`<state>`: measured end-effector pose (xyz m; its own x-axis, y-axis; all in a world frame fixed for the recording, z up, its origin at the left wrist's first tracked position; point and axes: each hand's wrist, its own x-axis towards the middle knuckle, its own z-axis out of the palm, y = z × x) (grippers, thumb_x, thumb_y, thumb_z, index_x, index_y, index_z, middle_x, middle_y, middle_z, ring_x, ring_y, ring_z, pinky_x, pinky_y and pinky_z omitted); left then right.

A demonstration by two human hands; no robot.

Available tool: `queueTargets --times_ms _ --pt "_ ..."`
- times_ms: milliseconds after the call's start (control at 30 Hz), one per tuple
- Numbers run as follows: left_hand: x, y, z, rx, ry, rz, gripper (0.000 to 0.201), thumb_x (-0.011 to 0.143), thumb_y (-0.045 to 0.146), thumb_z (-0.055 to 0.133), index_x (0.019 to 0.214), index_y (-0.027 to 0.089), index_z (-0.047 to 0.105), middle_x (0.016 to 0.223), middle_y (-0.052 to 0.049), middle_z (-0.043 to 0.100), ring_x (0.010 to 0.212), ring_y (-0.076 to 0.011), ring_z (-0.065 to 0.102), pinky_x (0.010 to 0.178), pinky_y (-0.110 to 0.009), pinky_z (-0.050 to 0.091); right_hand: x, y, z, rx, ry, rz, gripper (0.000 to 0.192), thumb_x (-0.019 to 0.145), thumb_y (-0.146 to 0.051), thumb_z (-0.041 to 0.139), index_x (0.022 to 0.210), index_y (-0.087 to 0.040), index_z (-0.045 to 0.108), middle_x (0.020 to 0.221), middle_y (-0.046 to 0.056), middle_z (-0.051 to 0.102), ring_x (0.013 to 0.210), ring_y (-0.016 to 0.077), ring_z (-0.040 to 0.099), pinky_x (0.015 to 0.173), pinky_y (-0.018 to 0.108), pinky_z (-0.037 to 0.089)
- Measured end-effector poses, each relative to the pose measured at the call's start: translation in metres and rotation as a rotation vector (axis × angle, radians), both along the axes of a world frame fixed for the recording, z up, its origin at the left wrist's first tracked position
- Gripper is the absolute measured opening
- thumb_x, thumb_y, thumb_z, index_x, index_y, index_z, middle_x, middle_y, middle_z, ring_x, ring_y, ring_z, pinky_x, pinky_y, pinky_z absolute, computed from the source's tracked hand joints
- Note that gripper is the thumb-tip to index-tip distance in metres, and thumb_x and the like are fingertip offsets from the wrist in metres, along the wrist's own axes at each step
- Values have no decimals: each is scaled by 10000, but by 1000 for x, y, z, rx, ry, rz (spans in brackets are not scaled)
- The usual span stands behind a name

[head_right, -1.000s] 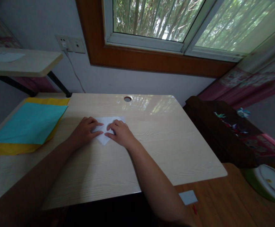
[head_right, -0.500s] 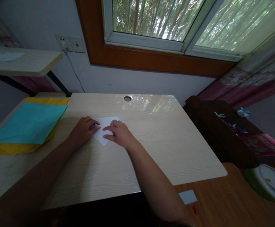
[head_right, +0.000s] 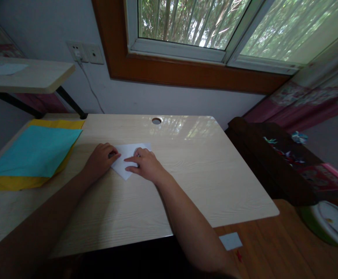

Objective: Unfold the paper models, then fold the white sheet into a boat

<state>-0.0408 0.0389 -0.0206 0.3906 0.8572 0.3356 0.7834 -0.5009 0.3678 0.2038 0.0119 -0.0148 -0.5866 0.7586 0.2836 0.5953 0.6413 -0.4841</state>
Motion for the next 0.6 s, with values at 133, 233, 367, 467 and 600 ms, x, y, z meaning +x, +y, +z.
queueTargets --times_ms 133,233,367,467,600 --pt "0 0 1 20 -1 -7 166 944 322 590 831 204 619 892 -65 654 885 -247 567 865 -430 452 0 -1 1 -2 -11 -9 353 917 -474 700 1241 -336 722 1128 82 603 1055 226 554 920 386 446" --pt "-1 0 1 26 4 -6 147 948 309 585 862 200 633 902 -69 659 887 -251 572 873 -437 455 -1 -2 2 -1 -16 -21 341 925 -466 692 1237 -332 726 1127 83 601 1048 224 557 924 389 449" --pt "-1 -1 2 40 -36 5 116 943 281 583 940 201 667 941 -72 657 920 -254 578 905 -443 461 -1 -1 3 6 -24 -35 310 959 -436 654 1242 -331 725 1093 82 603 1026 220 551 919 389 452" --pt "0 -3 3 70 -62 1 127 938 260 590 996 209 691 1005 -75 657 993 -262 578 957 -457 461 1 0 5 15 -47 -83 301 979 -405 629 1252 -317 723 1073 87 601 1004 219 550 906 385 456" --pt "1 -5 6 123 -69 -70 177 945 240 594 1067 217 720 1106 -90 669 1098 -274 585 1035 -493 451 4 1 6 25 -86 -204 302 987 -362 613 1265 -308 719 1050 96 592 959 222 560 866 375 467"
